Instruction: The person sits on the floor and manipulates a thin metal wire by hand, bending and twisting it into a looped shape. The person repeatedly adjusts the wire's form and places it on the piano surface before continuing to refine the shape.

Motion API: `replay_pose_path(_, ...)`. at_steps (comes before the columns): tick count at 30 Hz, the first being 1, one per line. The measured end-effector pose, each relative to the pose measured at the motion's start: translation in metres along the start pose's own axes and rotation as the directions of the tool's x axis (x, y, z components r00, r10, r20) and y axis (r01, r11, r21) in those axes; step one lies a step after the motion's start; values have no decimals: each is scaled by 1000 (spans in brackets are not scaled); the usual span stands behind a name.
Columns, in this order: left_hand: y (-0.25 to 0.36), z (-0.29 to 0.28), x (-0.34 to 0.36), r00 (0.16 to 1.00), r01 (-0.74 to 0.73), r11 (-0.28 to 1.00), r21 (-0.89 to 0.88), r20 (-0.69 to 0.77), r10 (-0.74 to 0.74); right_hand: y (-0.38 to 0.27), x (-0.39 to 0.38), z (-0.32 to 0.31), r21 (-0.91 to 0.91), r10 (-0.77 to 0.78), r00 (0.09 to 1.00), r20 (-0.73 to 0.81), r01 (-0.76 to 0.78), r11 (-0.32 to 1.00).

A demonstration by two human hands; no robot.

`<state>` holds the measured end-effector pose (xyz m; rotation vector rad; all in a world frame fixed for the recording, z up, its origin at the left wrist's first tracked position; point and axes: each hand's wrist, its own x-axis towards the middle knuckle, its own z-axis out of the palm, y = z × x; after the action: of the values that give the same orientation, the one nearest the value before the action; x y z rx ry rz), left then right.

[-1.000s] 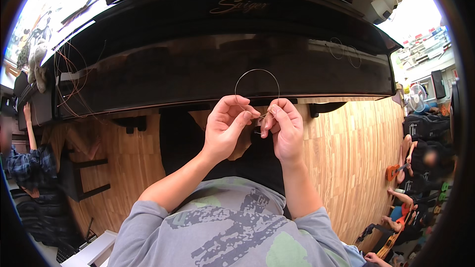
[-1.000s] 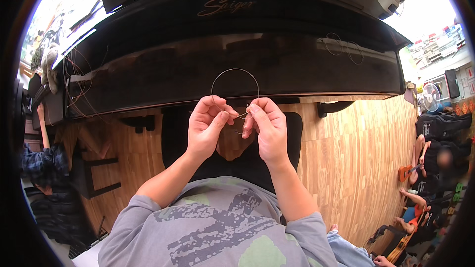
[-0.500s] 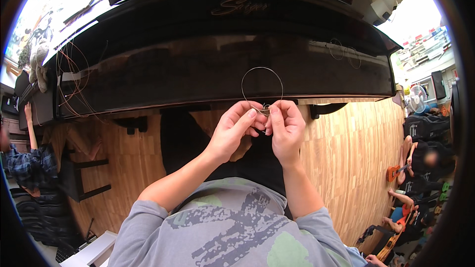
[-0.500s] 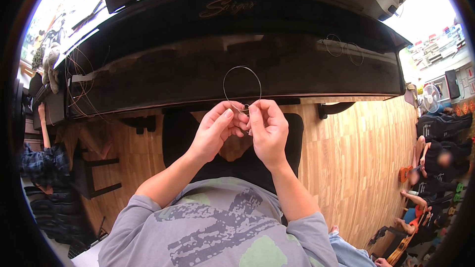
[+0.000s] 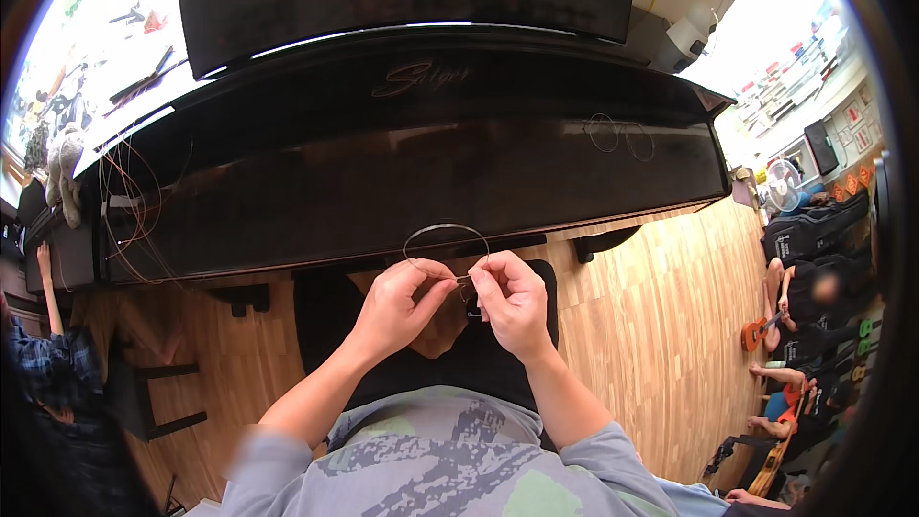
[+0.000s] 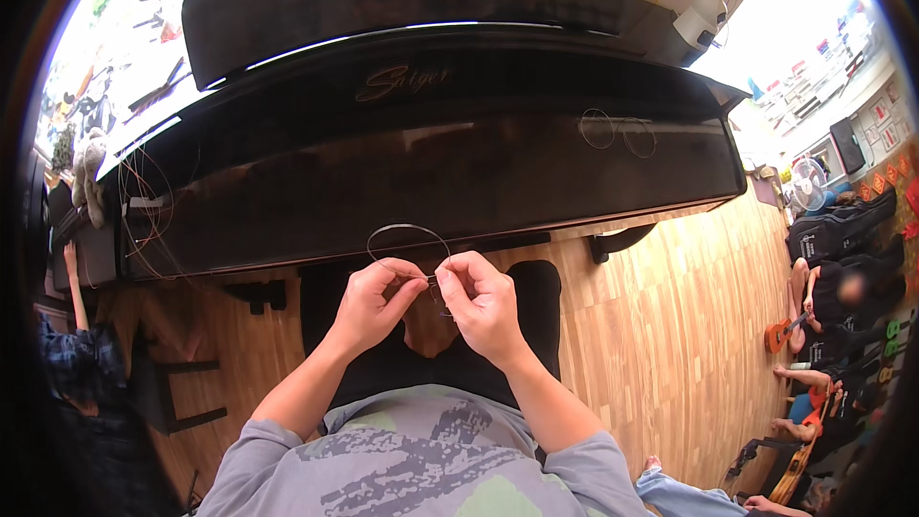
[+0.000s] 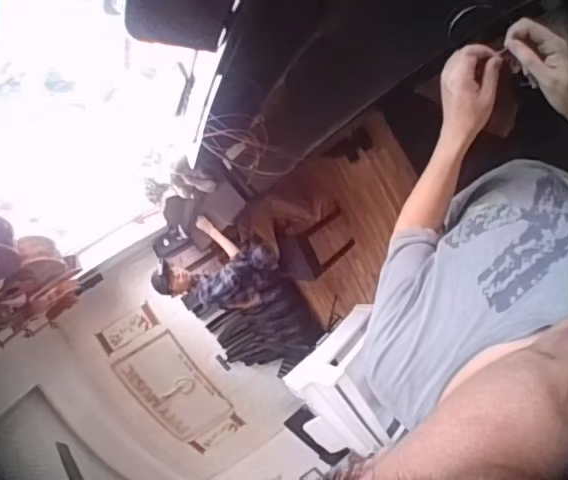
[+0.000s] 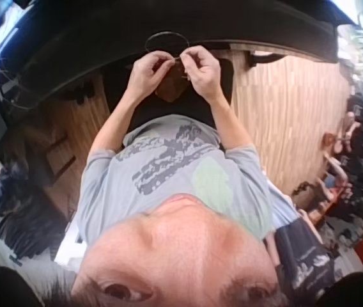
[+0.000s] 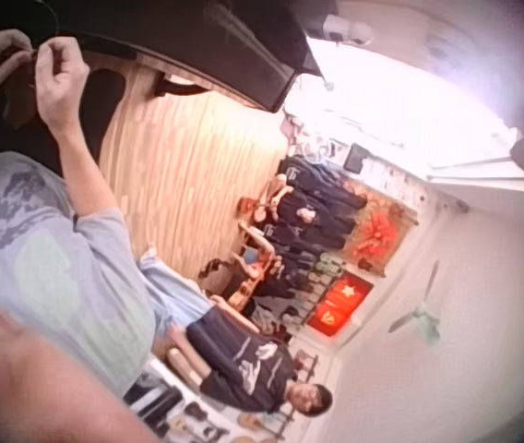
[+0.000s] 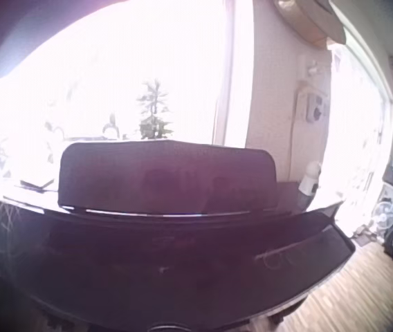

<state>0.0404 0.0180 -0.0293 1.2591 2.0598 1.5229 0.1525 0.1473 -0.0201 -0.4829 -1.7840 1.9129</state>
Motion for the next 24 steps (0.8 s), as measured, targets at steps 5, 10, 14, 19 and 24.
replay_pose_path(5,3,12,-3,977,137,928,-346,-108,-185,-2,-5,1,60,17,1000,12,-17,998)
replay_pose_path(10,9,29,-10,943,82,795,-601,-212,-257,-10,-13,7,72,54,998,-35,-52,996)
replay_pose_path(14,-13,19,-32,925,-71,721,-689,-316,-211,12,-7,32,193,-145,989,18,139,971)
replay_pose_path(19,-30,28,-24,941,-170,710,-683,-326,-89,-3,-6,17,457,92,988,125,-139,878)
replay_pose_path(24,-44,33,-26,922,-306,779,-548,-375,99,10,-8,15,482,123,979,162,-187,856)
